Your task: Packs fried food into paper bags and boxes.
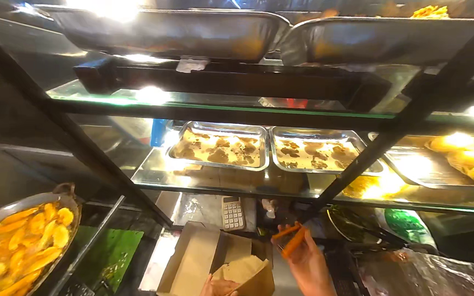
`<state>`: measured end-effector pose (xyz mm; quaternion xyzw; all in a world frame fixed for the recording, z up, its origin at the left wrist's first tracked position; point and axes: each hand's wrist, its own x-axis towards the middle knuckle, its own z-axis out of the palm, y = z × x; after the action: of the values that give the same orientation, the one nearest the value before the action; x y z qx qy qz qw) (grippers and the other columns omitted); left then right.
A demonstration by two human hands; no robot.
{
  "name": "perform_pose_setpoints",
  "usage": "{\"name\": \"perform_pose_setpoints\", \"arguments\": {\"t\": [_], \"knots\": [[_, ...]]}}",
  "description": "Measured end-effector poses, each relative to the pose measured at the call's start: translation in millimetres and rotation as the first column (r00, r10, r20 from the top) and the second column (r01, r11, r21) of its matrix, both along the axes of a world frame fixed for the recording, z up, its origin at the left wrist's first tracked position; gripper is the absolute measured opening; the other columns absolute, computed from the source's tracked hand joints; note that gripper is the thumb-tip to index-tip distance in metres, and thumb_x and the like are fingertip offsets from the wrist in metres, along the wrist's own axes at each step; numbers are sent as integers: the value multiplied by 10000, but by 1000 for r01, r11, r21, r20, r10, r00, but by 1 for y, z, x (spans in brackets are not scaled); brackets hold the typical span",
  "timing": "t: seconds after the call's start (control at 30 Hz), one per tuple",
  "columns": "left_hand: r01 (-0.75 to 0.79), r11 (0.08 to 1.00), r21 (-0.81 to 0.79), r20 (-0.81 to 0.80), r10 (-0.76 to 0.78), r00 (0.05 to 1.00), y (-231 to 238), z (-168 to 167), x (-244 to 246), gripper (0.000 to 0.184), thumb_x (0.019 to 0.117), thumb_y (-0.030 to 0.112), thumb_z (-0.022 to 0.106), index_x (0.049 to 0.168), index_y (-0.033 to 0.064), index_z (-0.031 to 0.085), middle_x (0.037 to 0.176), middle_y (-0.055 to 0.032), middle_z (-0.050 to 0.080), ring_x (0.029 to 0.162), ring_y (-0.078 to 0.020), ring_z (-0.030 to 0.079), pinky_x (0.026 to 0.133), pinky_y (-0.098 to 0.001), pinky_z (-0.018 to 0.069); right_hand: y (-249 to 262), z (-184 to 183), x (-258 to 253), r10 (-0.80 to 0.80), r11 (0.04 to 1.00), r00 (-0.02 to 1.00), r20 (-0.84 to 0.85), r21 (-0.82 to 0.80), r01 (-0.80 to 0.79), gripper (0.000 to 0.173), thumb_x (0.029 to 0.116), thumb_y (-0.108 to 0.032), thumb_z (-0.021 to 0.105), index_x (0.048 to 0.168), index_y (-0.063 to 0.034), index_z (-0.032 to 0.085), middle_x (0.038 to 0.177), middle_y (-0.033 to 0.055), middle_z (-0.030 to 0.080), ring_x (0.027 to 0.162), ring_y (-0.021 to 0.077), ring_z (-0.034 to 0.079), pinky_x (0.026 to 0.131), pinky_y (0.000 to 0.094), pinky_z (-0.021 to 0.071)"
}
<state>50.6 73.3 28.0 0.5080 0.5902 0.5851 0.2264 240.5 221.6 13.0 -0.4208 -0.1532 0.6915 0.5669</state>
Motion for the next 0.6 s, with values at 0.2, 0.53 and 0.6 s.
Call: {"name": "perform_pose_setpoints", "arguments": {"t": [0.2,0.53,0.6], "knots": [[94,995,-46,-114,-99,989,21,-4,32,167,1003,138,588,998,-5,675,963,-106,721,1002,-209,677,1076,-515,434,-25,63,12,70,998,890,-451,32,-63,564,1087,-494,307,1217,-52,633,753,17,635,610,107,637,605,251,582],[245,968,-53,-121,-249,961,34,-1,89,199,1005,178,595,993,2,688,930,-128,688,946,-241,657,1013,-510,457,-52,48,12,-330,799,591,736,551,-240,414,1047,-380,514,803,-67,632,646,-22,607,560,35,593,526,221,522],[250,965,-74,-137,-258,956,30,-1,95,190,999,172,601,1000,6,691,931,-127,681,951,-250,644,986,-502,459,-53,39,11,-361,831,562,744,530,-169,475,1042,-431,487,761,-74,626,584,-43,561,493,16,560,469,211,502]]}}
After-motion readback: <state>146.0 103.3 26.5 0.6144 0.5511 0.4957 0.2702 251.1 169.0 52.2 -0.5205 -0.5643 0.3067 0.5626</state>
